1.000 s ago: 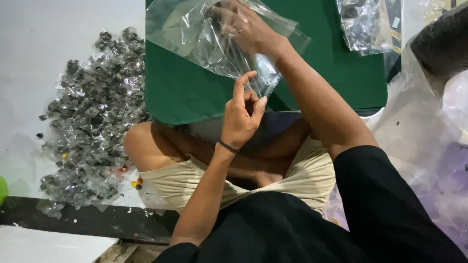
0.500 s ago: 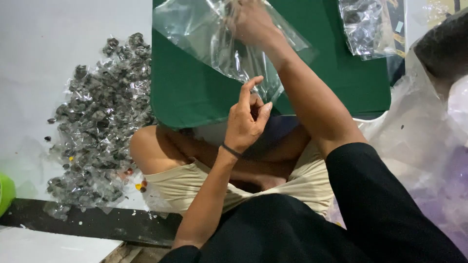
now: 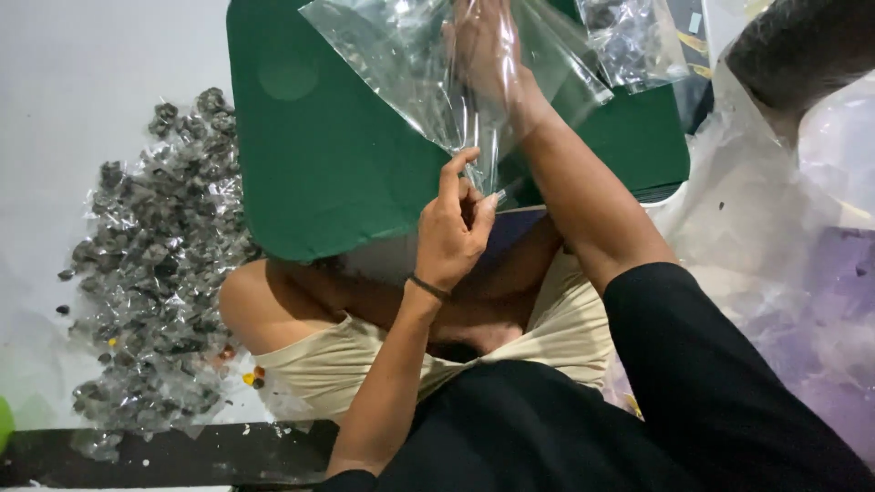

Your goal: The person places small food items into small plastic bags by hand and then puts the smaller bags into a larger plastic bag on a green surface.

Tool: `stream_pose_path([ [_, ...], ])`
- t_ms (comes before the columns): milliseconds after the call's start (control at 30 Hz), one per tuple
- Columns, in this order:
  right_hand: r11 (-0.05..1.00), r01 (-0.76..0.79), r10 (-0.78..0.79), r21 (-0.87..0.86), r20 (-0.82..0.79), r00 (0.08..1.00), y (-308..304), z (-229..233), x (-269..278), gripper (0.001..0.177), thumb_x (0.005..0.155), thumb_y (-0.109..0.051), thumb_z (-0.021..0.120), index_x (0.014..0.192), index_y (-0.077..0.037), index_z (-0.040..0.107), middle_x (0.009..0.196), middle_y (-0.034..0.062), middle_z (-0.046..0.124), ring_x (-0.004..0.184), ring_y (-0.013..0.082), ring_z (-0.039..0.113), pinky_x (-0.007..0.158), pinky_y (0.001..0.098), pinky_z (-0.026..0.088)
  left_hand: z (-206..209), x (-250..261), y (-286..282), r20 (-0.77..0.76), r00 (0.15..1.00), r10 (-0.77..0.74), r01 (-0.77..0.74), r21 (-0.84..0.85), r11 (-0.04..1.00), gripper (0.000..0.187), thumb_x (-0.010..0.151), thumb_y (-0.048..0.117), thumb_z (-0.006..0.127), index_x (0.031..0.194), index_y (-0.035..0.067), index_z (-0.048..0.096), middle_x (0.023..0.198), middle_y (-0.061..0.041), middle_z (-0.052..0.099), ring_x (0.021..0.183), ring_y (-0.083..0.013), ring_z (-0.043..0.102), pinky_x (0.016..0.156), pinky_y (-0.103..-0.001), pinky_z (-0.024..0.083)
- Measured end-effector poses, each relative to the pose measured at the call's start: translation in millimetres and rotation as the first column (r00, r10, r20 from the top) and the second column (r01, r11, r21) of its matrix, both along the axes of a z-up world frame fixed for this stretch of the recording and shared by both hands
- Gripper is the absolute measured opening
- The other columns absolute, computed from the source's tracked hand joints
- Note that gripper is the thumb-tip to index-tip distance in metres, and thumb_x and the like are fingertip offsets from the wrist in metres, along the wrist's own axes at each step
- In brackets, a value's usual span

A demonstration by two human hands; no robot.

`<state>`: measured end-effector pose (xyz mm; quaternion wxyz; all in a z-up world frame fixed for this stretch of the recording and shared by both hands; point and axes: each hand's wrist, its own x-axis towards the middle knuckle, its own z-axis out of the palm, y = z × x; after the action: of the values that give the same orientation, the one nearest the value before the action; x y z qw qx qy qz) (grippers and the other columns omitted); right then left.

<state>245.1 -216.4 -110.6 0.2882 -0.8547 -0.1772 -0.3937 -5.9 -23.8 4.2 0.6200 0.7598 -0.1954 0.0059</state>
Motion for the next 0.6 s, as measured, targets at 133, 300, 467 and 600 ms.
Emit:
stream_pose_path([
  [133, 0.969, -0.071, 0.096, -0.238, 0.098, 0.991, -5, 29, -9, 0.028, 0.100, -0.007, 0.062, 0.124, 0.005, 0.056, 0.119, 0.0211, 0.059, 0.106, 0.0380, 0.056, 0.094, 0.0482, 0.042, -6, 1, 2, 0.025, 0.999, 0.038, -0.039, 0.015, 0.999, 0.058, 0.092, 0.001, 0.063, 0.146, 0.011, 0.045, 0.073, 0.002, 0.053, 0.061, -0.0120, 0.049, 0.062, -0.026, 0.047],
  [300, 0.962, 0.079, -0.096, -0.260, -0.052, 0.994, -1, 42, -35, 0.043, 0.099, -0.022, 0.072, 0.139, -0.010, 0.060, 0.123, 0.0151, 0.072, 0.103, 0.0340, 0.070, 0.083, 0.0447, 0.055, -2, -8, 4, 0.037, 0.999, 0.023, -0.024, 0.021, 1.000, 0.055, 0.094, 0.003, 0.062, 0.146, 0.010, 0.044, 0.070, 0.003, 0.055, 0.059, -0.0110, 0.048, 0.059, -0.025, 0.044],
  [467, 0.898, 0.116, -0.223, -0.424, -0.213, 0.951, 5, 75, -83, 0.055, 0.091, -0.022, 0.074, 0.138, 0.000, 0.056, 0.135, 0.0240, 0.059, 0.117, 0.0448, 0.058, 0.094, 0.0531, 0.046, -7, -42, 3, 0.013, 0.998, -0.067, 0.066, 0.023, 0.998, 0.057, 0.093, 0.006, 0.064, 0.146, 0.009, 0.045, 0.074, 0.000, 0.059, 0.058, -0.0134, 0.052, 0.058, -0.026, 0.045],
  [600, 0.894, 0.113, -0.267, -0.435, -0.312, 0.912, -3, 46, -91, 0.060, 0.102, -0.026, 0.069, 0.148, 0.008, 0.051, 0.150, 0.0316, 0.045, 0.140, 0.0468, 0.038, 0.116, 0.0604, 0.023, -18, -65, -2, -0.024, 0.995, -0.099, 0.100, 0.036, 0.994, 0.056, 0.092, 0.006, 0.065, 0.144, 0.011, 0.047, 0.075, 0.000, 0.061, 0.057, -0.0148, 0.054, 0.057, -0.027, 0.047],
])
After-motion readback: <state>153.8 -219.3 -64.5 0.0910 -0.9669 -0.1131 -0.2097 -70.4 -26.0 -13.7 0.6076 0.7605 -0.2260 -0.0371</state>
